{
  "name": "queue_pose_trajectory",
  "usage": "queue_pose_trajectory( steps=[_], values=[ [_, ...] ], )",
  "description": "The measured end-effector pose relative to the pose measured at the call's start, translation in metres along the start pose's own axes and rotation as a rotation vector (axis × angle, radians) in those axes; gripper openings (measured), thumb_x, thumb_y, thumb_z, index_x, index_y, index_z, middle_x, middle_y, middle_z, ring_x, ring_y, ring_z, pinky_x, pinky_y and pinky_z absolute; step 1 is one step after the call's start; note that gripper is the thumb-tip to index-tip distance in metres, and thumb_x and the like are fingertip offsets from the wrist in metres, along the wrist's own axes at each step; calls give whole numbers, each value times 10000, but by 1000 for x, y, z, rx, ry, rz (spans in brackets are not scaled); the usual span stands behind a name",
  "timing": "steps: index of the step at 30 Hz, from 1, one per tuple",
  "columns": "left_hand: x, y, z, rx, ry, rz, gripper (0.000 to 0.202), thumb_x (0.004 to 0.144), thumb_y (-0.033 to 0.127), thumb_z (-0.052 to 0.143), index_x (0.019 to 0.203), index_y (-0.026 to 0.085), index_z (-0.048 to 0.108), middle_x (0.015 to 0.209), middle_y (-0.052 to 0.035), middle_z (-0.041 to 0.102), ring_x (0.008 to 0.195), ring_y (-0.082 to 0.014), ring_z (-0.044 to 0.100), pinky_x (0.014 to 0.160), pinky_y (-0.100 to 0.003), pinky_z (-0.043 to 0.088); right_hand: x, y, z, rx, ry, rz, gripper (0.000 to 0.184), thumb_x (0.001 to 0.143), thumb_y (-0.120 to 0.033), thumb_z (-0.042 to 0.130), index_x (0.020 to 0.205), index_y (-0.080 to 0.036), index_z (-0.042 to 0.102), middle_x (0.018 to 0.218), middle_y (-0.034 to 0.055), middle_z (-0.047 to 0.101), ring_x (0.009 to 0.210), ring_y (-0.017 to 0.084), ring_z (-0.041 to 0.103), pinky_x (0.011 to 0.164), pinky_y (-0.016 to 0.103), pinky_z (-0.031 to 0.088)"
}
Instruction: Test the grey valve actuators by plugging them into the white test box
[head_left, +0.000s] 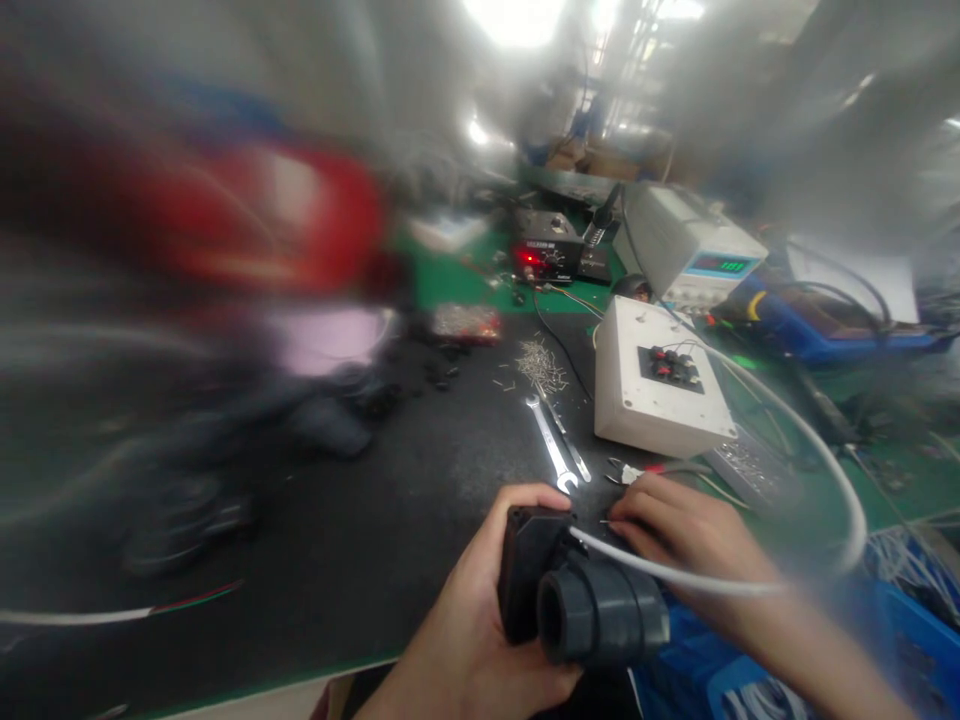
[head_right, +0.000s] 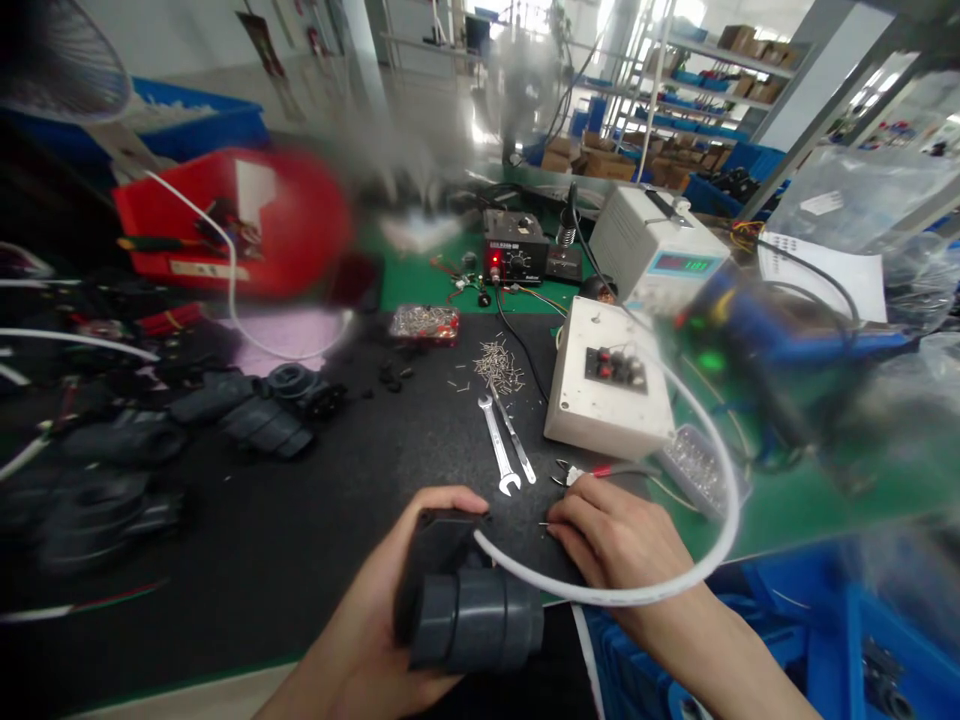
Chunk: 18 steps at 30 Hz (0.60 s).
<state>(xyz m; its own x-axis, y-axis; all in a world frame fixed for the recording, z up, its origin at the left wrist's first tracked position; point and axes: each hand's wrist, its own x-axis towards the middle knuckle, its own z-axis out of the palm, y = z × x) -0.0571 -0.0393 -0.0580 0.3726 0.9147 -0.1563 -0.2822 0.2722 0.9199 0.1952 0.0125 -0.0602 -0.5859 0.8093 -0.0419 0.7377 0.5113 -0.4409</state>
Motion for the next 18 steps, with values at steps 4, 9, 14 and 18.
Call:
queue_pose_trajectory(
  steps=[4,9,14,18],
  values=[
    [1,-1,-1,51,-91,-17,674,695,49,763,1260,245,452,825,69,553,634,-85,475,575,-187,370,9,-13,-20,305,-71,68,228,1075,-331,559,958,-203,708,909,29,650,810,155,619,709,264,460],
    [2,2,-5,270,-174,-46,648,703,102,799,1243,235,468,865,49,599,668,-105,523,551,-191,368,25,-28,-54,626,-256,65,284,1046,-447,647,905,-211,718,878,14,649,769,138,601,677,243,452],
    [4,7,-6,309,-194,-54,634,702,138,807,1249,222,498,922,31,647,708,-123,557,576,-204,408,51,-35,-79,543,-482,-106,187,1037,-370,695,932,-221,736,938,-6,676,842,128,638,763,231,490],
    [5,23,-3,312,-154,-95,539,713,203,830,1195,204,588,959,-1,718,816,-191,665,641,-234,457,67,-44,-92,464,-590,-195,129,1022,-275,706,929,-195,747,941,1,691,827,129,656,765,233,498]
  ],
)
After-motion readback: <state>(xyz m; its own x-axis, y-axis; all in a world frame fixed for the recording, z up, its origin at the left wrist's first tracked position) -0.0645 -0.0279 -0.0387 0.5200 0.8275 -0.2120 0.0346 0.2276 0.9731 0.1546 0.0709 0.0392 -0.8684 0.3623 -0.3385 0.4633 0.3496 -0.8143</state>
